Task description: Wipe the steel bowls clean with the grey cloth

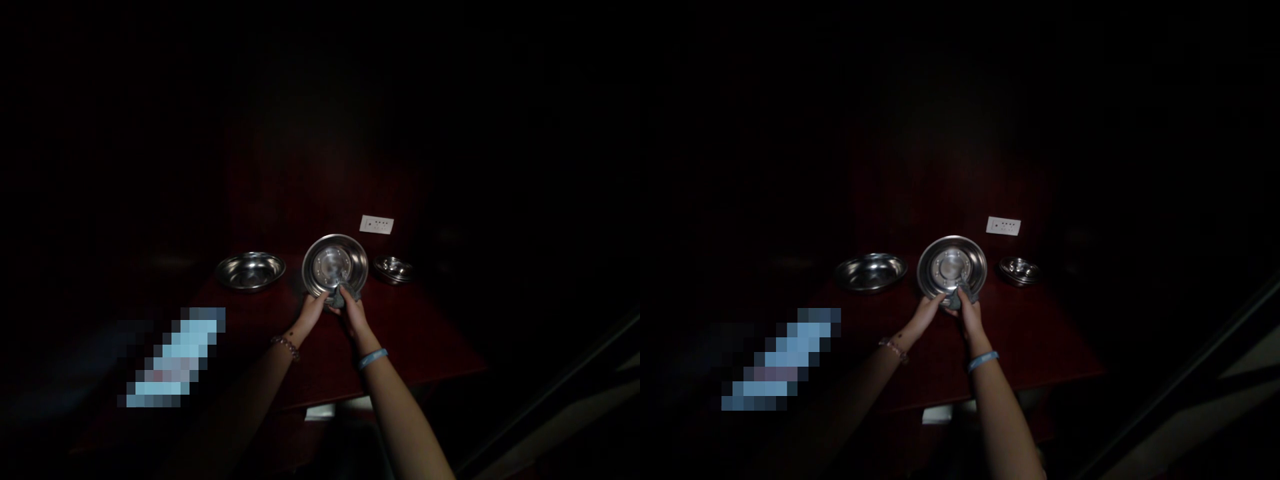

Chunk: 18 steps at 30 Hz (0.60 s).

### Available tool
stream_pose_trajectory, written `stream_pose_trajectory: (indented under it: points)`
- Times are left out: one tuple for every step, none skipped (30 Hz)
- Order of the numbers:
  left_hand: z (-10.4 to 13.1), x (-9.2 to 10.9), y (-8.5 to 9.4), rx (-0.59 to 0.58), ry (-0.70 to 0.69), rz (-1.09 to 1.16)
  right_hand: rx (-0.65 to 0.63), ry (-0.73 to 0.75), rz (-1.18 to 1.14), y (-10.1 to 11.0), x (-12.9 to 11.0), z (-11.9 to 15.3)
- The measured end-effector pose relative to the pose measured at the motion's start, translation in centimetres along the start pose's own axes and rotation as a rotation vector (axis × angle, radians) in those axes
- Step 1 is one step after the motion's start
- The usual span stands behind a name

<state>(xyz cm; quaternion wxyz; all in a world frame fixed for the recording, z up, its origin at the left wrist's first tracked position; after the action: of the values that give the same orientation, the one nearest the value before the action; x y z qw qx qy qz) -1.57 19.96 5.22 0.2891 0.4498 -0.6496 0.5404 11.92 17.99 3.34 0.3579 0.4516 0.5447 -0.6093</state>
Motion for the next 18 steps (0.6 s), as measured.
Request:
stream_pose_trajectory:
  points:
    - [0.0, 0.2, 0.0, 0.011, -0.005, 0.002, 0.003, 0.008, -0.002, 0.0, -0.1, 0.1]
    - [0.0, 0.4, 0.0, 0.020, -0.012, 0.006, 0.007, 0.014, -0.002, 0.0, -0.2, 0.1]
    - [0.0, 0.6, 0.0, 0.026, -0.021, 0.012, 0.012, 0.020, -0.001, 0.0, -0.3, 0.2]
    - [0.0, 0.8, 0.1, 0.032, -0.035, 0.018, 0.017, 0.027, 0.002, 0.0, -0.5, 0.2]
    - [-0.1, 0.9, 0.1, 0.039, -0.047, 0.023, 0.020, 0.035, 0.005, 0.0, -0.6, 0.3]
    - [-0.1, 1.0, 0.2, 0.047, -0.053, 0.025, 0.022, 0.043, 0.009, 0.0, -0.7, 0.3]
    - [-0.2, 1.0, 0.4, 0.056, -0.056, 0.024, 0.024, 0.051, 0.014, 0.0, -0.8, 0.3]
    - [-0.3, 1.0, 0.6, 0.067, -0.054, 0.020, 0.025, 0.057, 0.019, 0.0, -0.8, 0.3]
    - [-0.3, 0.9, 0.8, 0.080, -0.051, 0.017, 0.025, 0.061, 0.025, 0.0, -0.9, 0.3]
    - [-0.4, 0.7, 1.1, 0.097, -0.044, 0.015, 0.027, 0.062, 0.030, 0.0, -0.9, 0.3]
    - [-0.4, 0.6, 1.4, 0.116, -0.034, 0.012, 0.031, 0.062, 0.034, 0.0, -0.8, 0.2]
    - [-0.4, 0.4, 1.7, 0.137, -0.022, 0.010, 0.036, 0.061, 0.037, 0.1, -0.8, 0.2]
    - [-0.5, 0.2, 2.0, 0.155, -0.012, 0.010, 0.042, 0.058, 0.038, 0.2, -0.8, 0.2]
    - [-0.4, 0.1, 2.2, 0.167, -0.006, 0.012, 0.045, 0.056, 0.038, 0.2, -0.7, 0.2]
    - [-0.4, 0.1, 2.3, 0.173, -0.003, 0.014, 0.048, 0.055, 0.039, 0.2, -0.7, 0.1]
    - [-0.4, 0.1, 2.3, 0.173, -0.001, 0.014, 0.047, 0.055, 0.040, 0.3, -0.7, 0.1]
    - [-0.4, 0.1, 2.3, 0.171, -0.002, 0.015, 0.046, 0.054, 0.043, 0.3, -0.6, 0.1]
    - [-0.3, 0.1, 2.2, 0.169, -0.003, 0.015, 0.045, 0.052, 0.044, 0.3, -0.6, 0.0]
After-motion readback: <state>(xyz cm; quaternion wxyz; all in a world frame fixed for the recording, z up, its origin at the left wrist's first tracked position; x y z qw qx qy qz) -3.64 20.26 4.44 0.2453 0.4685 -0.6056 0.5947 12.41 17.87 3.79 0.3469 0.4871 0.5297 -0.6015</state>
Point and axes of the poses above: each hand's wrist, its own z-axis away from the middle knuckle, its own y-axis out of the back of the hand, x = y × z, the point moved 9 cm from there along -z, towards the middle knuckle, and after that the axes turned 11 degrees about z, right-handed, at the moved point
